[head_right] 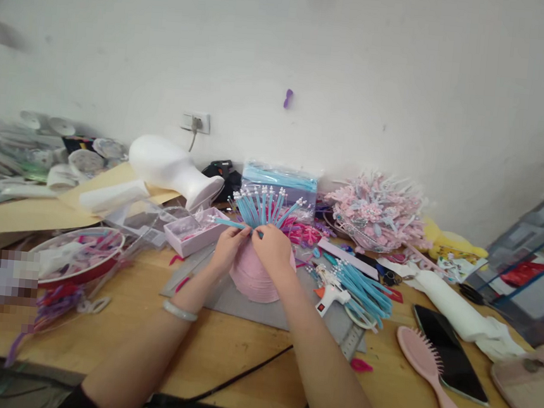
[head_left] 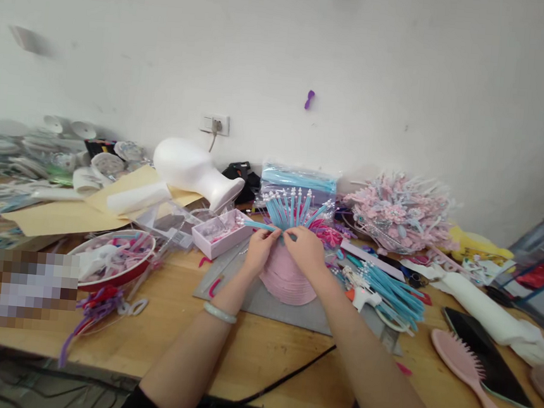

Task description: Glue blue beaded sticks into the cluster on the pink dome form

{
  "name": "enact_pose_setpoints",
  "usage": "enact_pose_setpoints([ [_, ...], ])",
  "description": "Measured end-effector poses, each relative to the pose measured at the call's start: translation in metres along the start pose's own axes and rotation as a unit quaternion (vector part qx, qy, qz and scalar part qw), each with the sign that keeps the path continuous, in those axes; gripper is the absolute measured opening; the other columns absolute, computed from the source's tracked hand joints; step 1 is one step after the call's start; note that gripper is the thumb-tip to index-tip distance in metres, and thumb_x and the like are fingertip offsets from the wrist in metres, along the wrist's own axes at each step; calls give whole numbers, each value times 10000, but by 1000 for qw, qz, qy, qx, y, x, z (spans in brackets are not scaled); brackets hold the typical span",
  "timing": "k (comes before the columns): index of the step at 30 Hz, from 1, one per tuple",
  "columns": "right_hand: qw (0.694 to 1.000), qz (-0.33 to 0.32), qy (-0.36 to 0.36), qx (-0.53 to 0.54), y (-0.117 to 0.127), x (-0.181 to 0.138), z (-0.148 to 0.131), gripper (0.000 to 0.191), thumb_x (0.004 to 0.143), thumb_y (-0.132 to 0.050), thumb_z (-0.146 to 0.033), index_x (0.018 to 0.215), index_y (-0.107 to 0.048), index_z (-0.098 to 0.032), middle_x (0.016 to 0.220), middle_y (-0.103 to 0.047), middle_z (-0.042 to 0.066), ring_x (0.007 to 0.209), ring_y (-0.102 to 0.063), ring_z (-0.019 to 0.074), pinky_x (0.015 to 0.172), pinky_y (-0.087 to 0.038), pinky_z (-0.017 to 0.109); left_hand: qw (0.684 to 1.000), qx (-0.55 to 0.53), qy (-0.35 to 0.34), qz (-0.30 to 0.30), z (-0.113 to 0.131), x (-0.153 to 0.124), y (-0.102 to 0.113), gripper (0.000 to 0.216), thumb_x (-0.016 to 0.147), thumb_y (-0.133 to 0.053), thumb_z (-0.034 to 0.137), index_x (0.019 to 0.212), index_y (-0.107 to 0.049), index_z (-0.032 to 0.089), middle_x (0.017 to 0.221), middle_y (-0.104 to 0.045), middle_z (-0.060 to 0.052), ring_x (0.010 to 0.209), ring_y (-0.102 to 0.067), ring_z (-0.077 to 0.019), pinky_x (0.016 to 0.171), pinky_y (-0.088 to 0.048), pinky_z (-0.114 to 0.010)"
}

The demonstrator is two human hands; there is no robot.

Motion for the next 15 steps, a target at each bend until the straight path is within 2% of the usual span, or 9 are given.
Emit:
enact_pose_setpoints([
  [6, 999, 28, 5, -23, 1, -1, -4, 220, 817, -461, -276, 773, -668, -215, 841, -658, 18, 772, -586, 153, 590, -343, 239, 1000, 10, -1, 5, -4, 2, 2, 177, 635, -624, 313, 660, -634, 138, 668, -634, -14, 653, -528, -135, 659, -393, -241],
  [15, 997, 20, -14, -79, 0, 0, -8, 228, 827, -448, -256, 798, -665, -194, 873, -664, 45, 811, -602, 172, 606, -361, 248, 1000, -2, -10, -13, -2, -1, -4, 148, 644, -609, 294, 670, -643, 153, 752, -659, -16, 749, -555, -149, 764, -403, -256],
])
Point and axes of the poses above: each hand's wrist, its own x-axis towards the middle knuckle, its own y-axis out of the back of the hand, z = x × y, the point moved 4 cm from there along x, towards the middle knuckle
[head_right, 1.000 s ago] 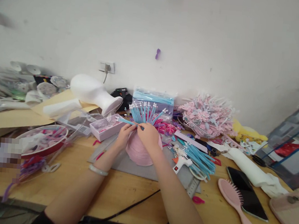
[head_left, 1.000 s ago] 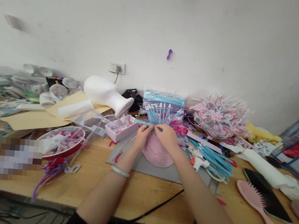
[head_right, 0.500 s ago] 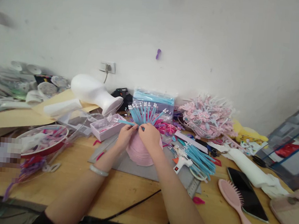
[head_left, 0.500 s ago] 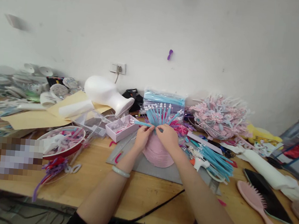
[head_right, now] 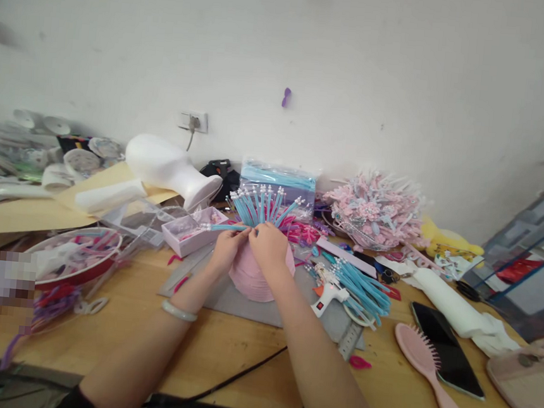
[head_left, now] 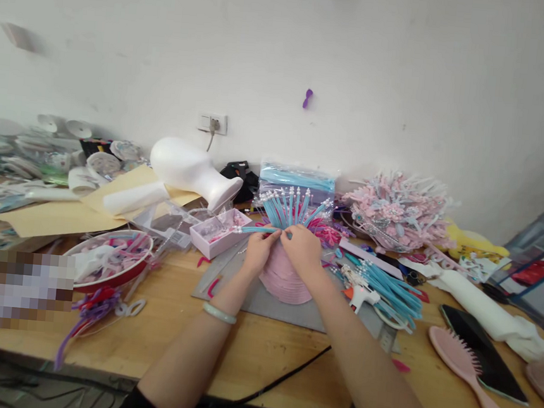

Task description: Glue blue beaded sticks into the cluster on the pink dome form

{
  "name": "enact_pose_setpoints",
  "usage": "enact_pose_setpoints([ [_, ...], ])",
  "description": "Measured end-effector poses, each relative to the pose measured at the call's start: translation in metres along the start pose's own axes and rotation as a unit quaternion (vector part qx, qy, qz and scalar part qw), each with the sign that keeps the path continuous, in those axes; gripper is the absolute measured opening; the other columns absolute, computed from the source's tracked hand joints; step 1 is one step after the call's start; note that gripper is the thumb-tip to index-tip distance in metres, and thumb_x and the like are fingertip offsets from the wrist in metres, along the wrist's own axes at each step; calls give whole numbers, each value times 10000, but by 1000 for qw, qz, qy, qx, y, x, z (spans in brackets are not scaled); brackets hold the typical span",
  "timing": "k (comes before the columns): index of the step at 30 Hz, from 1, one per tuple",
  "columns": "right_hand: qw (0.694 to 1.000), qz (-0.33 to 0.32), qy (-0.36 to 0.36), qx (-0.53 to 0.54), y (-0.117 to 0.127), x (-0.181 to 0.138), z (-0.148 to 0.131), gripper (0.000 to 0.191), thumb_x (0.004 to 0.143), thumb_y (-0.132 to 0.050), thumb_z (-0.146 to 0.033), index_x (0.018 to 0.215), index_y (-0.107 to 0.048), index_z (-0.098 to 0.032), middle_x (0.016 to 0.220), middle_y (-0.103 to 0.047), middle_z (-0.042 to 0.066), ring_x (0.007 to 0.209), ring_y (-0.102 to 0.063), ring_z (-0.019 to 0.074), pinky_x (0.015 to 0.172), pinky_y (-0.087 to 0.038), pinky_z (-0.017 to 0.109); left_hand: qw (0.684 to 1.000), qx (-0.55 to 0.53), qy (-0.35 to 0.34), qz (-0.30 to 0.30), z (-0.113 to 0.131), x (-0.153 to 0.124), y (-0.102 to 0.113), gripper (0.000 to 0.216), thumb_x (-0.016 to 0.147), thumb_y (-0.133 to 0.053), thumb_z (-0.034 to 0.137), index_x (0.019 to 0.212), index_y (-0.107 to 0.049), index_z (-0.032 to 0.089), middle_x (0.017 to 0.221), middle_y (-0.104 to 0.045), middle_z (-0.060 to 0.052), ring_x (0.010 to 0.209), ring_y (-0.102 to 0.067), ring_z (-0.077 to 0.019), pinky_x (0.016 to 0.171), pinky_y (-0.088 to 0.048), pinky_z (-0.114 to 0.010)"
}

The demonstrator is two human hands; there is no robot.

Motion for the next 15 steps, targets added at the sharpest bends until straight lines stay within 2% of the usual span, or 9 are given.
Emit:
enact_pose_setpoints([
  [15, 998, -6, -16, -57, 2, -4, -13, 274, 842, -407, -204, 823, -672, -138, 848, -671, 104, 818, -616, 198, 641, -404, 251, 1000, -18, -12, 15, -5, -4, -6, 176, 675, -574, 327, 649, -613, 158, 781, -657, -21, 761, -564, -156, 767, -431, -272],
])
Point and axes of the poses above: each hand's wrist, its own x-axis towards the middle knuckle, its own y-axis out of the back of the hand, z = x × y, the point moved 4 cm from there along x, towards the middle knuckle
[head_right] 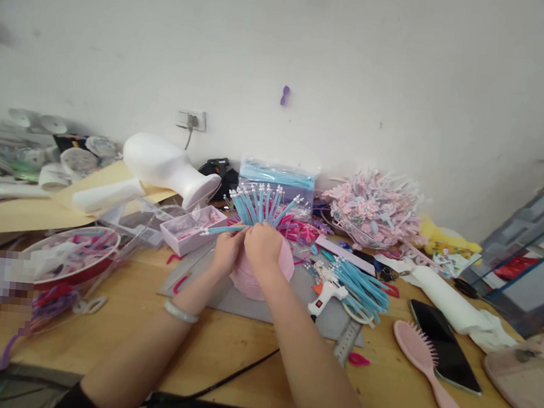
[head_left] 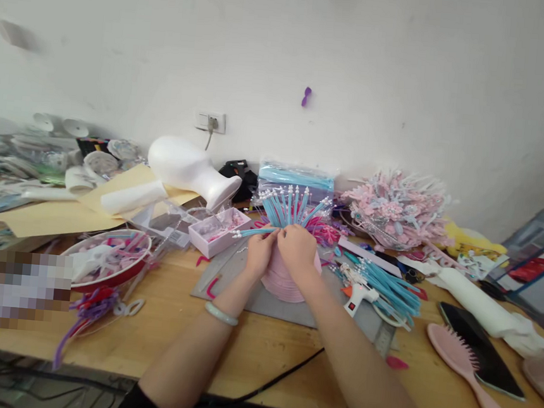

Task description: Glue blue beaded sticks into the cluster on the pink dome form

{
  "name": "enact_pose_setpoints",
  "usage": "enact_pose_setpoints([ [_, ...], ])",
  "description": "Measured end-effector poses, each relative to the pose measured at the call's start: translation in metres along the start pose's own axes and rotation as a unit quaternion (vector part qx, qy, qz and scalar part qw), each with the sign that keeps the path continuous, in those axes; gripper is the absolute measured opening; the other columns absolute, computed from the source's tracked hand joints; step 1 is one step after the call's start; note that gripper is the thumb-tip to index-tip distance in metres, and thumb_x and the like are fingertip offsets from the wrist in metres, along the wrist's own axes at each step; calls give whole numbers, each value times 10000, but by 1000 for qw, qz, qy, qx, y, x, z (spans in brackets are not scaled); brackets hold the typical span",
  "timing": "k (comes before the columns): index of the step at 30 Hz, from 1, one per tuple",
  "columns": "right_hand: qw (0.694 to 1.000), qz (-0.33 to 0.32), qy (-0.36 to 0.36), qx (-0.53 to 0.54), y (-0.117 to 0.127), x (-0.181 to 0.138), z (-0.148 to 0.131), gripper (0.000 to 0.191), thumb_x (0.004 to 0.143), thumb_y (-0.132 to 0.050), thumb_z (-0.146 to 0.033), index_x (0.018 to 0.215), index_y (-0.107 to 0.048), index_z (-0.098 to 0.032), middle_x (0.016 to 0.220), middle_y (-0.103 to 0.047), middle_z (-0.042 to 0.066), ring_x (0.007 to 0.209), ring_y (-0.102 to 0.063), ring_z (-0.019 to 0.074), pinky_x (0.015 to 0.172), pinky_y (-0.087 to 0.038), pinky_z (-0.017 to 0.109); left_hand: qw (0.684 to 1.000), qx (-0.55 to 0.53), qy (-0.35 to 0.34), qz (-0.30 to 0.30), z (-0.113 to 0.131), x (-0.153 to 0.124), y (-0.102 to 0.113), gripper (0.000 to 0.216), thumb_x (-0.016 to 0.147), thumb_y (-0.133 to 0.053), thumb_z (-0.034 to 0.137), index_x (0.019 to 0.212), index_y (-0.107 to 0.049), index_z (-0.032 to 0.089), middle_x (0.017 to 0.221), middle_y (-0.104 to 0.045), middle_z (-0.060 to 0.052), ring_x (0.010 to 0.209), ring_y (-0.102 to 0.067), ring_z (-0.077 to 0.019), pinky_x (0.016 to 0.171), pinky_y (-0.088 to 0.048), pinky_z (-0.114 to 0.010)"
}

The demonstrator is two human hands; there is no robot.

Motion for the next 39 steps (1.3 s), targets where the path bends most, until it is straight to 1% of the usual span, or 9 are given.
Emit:
enact_pose_setpoints([
  [4, 1000, -2, 0, -2, -1, 0, -2, 271, 837, -403, -188, 837, -668, -134, 842, -672, 103, 808, -617, 200, 628, -401, 255, 1000, 10, -4, 2, 2, -1, 0, 142, 664, -560, 288, 632, -616, 161, 753, -656, -15, 727, -559, -151, 737, -432, -265],
  [7, 1000, 0, 10, -3, -1, 1, -1, 258, 832, -416, -188, 815, -668, -133, 824, -671, 95, 795, -610, 200, 631, -395, 262, 999, 37, 0, 5, 3, -2, 1, 160, 670, -550, 290, 675, -640, 158, 738, -659, -17, 721, -560, -157, 716, -427, -263],
  [10, 999, 20, 39, 8, 1, 1, 3, 247, 835, -433, -196, 785, -671, -153, 821, -670, 78, 802, -593, 190, 672, -386, 262, 998, 59, 10, 15, 3, 0, 4, 218, 683, -549, 337, 708, -653, 148, 738, -664, -27, 718, -560, -163, 701, -422, -262],
  [14, 994, 48, 70, 68, 6, 1, 13, 223, 846, -471, -269, 820, -677, -187, 880, -673, 54, 831, -557, 180, 758, -361, 272, 998, 58, 20, 15, 5, 4, 6, 220, 667, -570, 350, 662, -636, 140, 678, -649, -20, 650, -537, -147, 665, -408, -252],
  [19, 988, 13, 87, 126, 2, 2, 20, 165, 807, -552, -285, 875, -678, -203, 936, -671, 37, 912, -515, 192, 809, -322, 293, 993, 111, 16, 24, 15, 9, 12, 141, 655, -552, 271, 592, -604, 157, 614, -625, -9, 642, -541, -159, 656, -403, -255],
  [23, 980, -29, 158, 121, -2, -3, 16, 195, 833, -508, -200, 958, -658, -210, 1002, -661, 30, 975, -487, 176, 801, -288, 301, 982, 188, 0, 11, 23, 13, 17, 120, 658, -532, 220, 562, -577, 163, 604, -614, -9, 645, -544, -169, 659, -401, -268],
  [26, 976, -31, 194, 98, -3, -7, 14, 225, 854, -464, -168, 980, -647, -202, 1007, -662, 33, 978, -481, 171, 800, -266, 315, 971, 239, -8, 8, 24, 16, 20, 97, 655, -532, 198, 572, -571, 166, 628, -618, -13, 650, -540, -172, 675, -401, -280],
  [32, 977, -25, 191, 95, -6, -9, 16, 198, 854, -468, -174, 909, -653, -216, 976, -669, 18, 989, -463, 168, 806, -234, 330, 961, 274, -26, -17, 25, 16, 19, 86, 660, -509, 172, 594, -565, 171, 654, -620, -25, 661, -540, -185, 672, -388, -286],
  [39, 978, -21, 177, 111, -6, -9, 17, 190, 851, -472, -190, 858, -660, -212, 948, -678, 25, 981, -460, 176, 799, -224, 330, 959, 276, -58, -8, 31, 15, 18, 110, 669, -520, 175, 565, -557, 178, 653, -619, -27, 679, -539, -186, 707, -389, -291],
])
Point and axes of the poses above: each hand's wrist, its own x-axis towards the middle knuckle, its own y-axis out of the back of the hand, z = x × y, the point moved 4 cm from there along x, towards the middle knuckle
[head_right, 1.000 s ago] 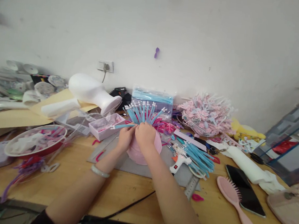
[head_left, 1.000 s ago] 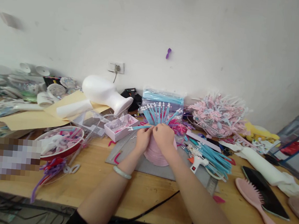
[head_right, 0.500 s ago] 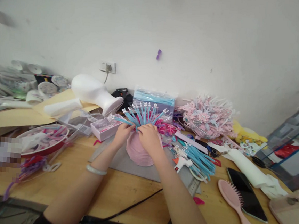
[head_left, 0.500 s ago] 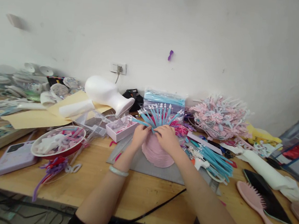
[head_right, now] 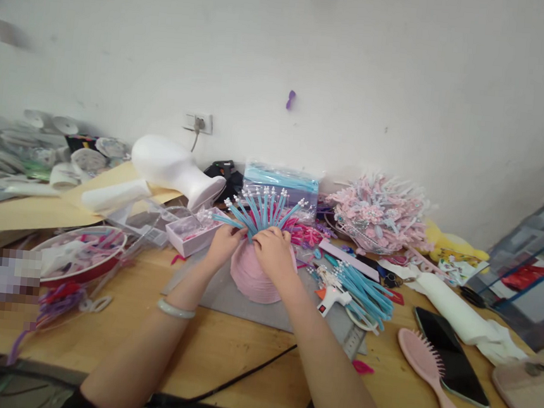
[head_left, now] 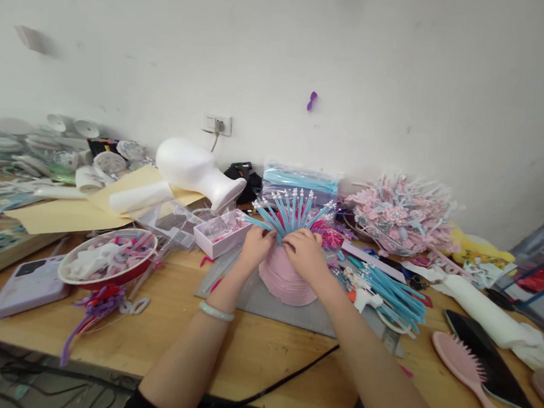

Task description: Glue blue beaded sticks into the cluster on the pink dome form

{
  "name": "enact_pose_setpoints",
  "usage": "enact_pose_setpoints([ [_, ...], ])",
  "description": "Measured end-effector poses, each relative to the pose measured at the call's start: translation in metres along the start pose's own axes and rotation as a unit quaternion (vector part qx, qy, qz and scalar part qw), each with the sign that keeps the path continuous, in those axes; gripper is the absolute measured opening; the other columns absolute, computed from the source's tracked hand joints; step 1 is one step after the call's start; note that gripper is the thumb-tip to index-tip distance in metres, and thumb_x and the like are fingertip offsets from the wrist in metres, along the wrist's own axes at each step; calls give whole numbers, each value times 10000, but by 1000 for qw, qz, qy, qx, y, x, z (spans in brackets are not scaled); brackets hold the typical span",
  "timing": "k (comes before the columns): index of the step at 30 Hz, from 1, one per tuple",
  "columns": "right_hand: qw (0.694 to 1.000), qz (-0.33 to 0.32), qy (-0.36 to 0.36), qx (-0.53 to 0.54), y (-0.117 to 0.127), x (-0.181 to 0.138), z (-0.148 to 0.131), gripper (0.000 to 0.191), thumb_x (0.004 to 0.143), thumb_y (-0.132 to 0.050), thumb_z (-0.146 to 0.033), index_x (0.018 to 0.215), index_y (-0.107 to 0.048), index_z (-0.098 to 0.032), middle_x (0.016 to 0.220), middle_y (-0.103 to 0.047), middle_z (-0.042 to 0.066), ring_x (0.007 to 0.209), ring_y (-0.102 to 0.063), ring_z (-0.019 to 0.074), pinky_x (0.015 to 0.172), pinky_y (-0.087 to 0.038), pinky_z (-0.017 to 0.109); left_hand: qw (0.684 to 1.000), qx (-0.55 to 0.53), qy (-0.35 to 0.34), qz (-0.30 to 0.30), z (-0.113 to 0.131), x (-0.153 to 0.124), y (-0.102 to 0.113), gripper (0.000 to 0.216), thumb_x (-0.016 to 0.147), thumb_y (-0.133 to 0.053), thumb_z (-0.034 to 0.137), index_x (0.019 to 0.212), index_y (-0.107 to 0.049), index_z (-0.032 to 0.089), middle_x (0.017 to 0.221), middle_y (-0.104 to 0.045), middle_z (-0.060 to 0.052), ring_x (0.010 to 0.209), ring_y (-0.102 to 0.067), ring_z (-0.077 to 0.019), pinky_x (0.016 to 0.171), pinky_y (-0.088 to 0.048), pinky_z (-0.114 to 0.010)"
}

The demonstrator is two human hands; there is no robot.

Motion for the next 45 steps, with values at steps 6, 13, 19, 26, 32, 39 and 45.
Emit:
enact_pose_setpoints([
  [6, 1000, 5, -7, 15, 0, 1, 1, 215, 858, -457, -201, 824, -669, -212, 922, -680, 20, 965, -460, 176, 795, -224, 334, 999, -36, -1, 17, 0, 1, 4, 79, 636, -533, 145, 575, -559, 187, 651, -629, -17, 682, -560, -192, 691, -399, -279],
  [13, 1000, 0, -12, 12, -2, 1, 4, 223, 867, -449, -208, 843, -670, -225, 966, -678, 16, 982, -445, 185, 796, -227, 341, 1000, -11, 5, -4, -6, 1, 0, 78, 628, -537, 139, 568, -561, 183, 624, -621, -7, 640, -556, -179, 651, -397, -267],
  [19, 1000, 5, -11, 23, -3, 1, 7, 227, 865, -453, -197, 862, -677, -235, 975, -678, 16, 995, -437, 185, 818, -229, 348, 999, -16, -3, -33, -8, 2, 0, 81, 620, -524, 121, 575, -560, 178, 623, -615, 6, 621, -542, -159, 650, -401, -259],
  [26, 1000, -1, -19, 24, -2, 3, 8, 231, 862, -463, -205, 848, -690, -244, 981, -681, 12, 996, -438, 191, 823, -233, 351, 999, -23, -10, -47, -10, 3, -1, 91, 635, -510, 126, 661, -581, 177, 692, -630, -6, 696, -563, -168, 703, -411, -273],
  [32, 999, 13, -11, 34, -1, 2, 8, 227, 857, -467, -184, 830, -688, -230, 974, -683, 11, 1012, -439, 195, 846, -228, 355, 997, -65, 9, -38, -14, 4, -3, 120, 592, -487, 78, 630, -546, 176, 639, -580, 18, 644, -540, -142, 674, -411, -255],
  [39, 999, 10, -15, 42, 1, 1, 8, 236, 861, -455, -178, 843, -687, -217, 988, -679, 14, 1018, -432, 193, 860, -223, 355, 991, -119, 47, -48, -22, 7, -2, 91, 579, -531, 136, 654, -568, 171, 665, -591, 5, 674, -556, -152, 710, -418, -276],
  [45, 999, 11, -15, 35, 0, 1, 9, 238, 863, -453, -186, 840, -687, -223, 988, -677, 13, 1020, -417, 196, 846, -221, 361, 991, -113, 52, -47, -21, 6, -4, 92, 569, -543, 145, 655, -565, 171, 659, -588, 10, 647, -546, -148, 691, -415, -277],
])
Point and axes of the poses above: each hand's wrist, its own x-axis towards the middle knuckle, its own y-axis out of the back of the hand, z = x × y, the point moved 4 cm from there along x, towards the middle knuckle
